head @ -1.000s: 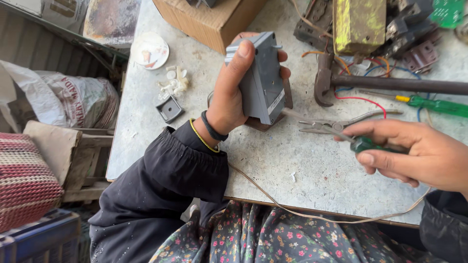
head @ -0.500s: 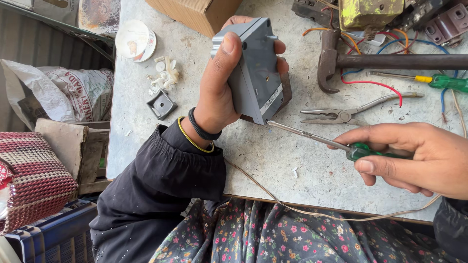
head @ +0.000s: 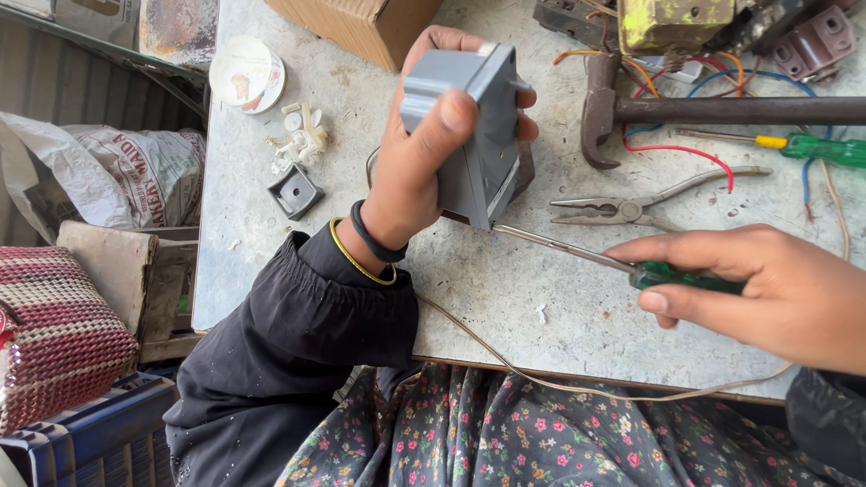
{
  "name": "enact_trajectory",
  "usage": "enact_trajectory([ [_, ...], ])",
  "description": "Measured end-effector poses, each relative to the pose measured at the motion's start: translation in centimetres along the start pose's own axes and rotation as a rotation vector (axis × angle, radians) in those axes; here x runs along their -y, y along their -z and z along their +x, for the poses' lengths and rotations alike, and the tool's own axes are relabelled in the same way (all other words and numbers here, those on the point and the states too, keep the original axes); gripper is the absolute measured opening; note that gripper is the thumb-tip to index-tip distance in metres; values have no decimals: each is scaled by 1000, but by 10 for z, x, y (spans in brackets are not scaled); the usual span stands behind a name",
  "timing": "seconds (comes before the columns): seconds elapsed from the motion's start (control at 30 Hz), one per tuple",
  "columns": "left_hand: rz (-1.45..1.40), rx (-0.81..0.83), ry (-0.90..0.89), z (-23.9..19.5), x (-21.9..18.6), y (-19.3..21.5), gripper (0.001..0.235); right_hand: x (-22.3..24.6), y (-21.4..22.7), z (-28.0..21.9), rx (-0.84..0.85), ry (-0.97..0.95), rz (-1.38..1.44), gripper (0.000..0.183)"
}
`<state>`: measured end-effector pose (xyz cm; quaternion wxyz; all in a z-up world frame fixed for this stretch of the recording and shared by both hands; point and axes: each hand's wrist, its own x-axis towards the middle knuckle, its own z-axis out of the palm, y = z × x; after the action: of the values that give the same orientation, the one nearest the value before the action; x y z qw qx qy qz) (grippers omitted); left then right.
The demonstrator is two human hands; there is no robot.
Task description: The person uses a screwdriver to loosen and tighten screws on a gray electrical socket while holding it in their left hand. They rotate the socket to access different sides and occasionally use pliers to adjust wires. The task involves repeated screw manipulation without visible final assembly or testing.
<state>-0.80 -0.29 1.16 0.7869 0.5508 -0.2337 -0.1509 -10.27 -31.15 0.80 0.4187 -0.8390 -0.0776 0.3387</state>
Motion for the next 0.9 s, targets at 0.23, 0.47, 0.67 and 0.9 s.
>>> enact_trajectory([
  [0.23, 56, -88, -11, 0, -2, -9, 70, 22, -23, -33, -510, 509, -946, 56],
  [0.47, 149, -98, -49, -1, -2, -13, 67, 17, -19, -31, -458, 502, -572, 45],
  [0.67, 202, -195, -37, 0, -5, -14, 65, 24, -18, -36, -680, 702, -935, 45],
  [0.9, 79, -193, -23, 1, -4, -13, 67, 23, -16, -24, -731, 495, -943, 45],
])
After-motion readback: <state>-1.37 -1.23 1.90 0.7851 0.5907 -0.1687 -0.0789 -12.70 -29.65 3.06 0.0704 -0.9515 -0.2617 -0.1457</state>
